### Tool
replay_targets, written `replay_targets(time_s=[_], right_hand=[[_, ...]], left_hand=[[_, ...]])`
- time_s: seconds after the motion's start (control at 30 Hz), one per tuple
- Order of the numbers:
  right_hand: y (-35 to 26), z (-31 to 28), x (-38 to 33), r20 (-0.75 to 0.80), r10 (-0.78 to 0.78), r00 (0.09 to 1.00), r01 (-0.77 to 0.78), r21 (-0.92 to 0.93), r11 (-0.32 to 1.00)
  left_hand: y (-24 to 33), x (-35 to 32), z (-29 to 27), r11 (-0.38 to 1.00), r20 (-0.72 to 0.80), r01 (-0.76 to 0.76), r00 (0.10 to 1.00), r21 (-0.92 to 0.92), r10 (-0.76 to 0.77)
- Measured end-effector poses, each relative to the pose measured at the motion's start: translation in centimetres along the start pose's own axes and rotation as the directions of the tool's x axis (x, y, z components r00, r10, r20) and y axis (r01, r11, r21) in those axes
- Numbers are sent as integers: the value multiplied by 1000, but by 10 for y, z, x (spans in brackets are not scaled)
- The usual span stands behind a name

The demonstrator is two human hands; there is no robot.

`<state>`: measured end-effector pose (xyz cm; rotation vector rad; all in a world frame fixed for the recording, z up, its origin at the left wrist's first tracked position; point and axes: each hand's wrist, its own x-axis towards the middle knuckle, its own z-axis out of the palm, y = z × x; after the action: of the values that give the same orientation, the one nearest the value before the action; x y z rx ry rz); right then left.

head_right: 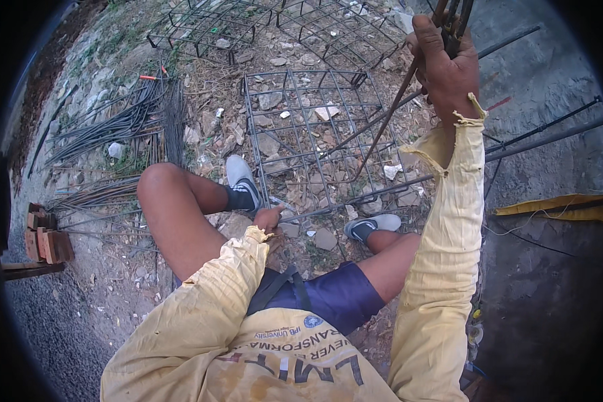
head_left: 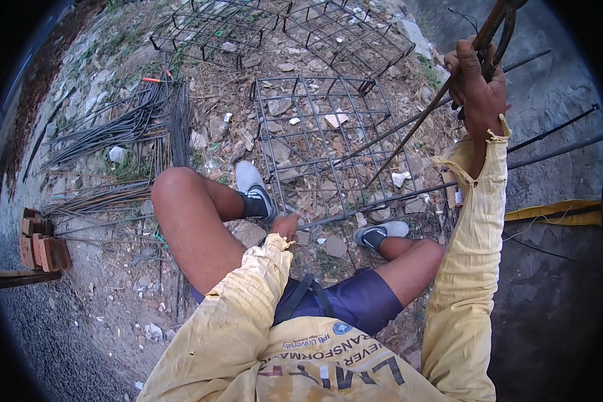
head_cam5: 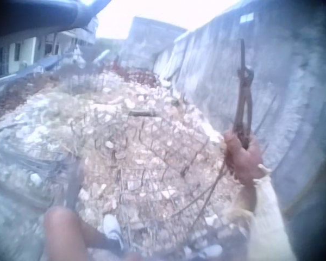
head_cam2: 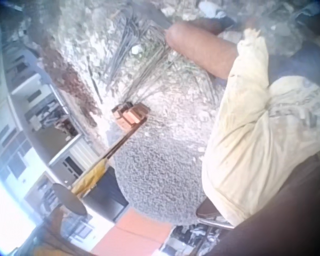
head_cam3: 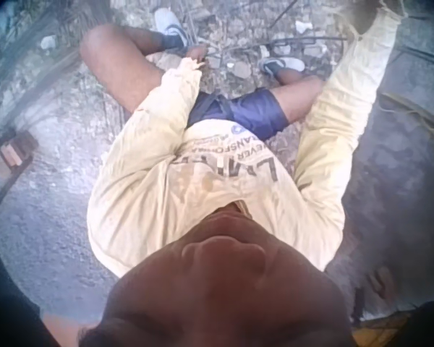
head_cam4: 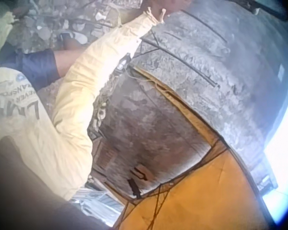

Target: The person sits on the ground and uses a metal rod to twist wire ties around the intersections of a rebar grid, securing the structure. The person repeatedly reaches for ties, wraps them, and twists them to fasten the rebar pieces together.

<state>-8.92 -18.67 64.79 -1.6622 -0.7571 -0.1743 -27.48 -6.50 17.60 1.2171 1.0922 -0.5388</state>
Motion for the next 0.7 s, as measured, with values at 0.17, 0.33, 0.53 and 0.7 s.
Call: replay_targets(time_s=[0.17, 0.33, 0.53, 0.7], right_hand=[[0, -22, 6, -135, -54, 989, 49, -35, 998], [12, -53, -7, -370, -36, 928, 1, -94, 996], [8, -70, -23, -567, -94, 819, 1, -161, 987], [12, -83, -29, -699, -126, 704, -67, -242, 968]], left_hand=[[17, -38, -22, 997, 11, -65, 998, -52, 66], [35, -80, -58, 938, 205, -341, 924, 58, 324], [70, -109, -85, 983, 175, -154, 970, -100, 170], [66, -100, -91, 980, 132, -84, 985, -182, 109]])
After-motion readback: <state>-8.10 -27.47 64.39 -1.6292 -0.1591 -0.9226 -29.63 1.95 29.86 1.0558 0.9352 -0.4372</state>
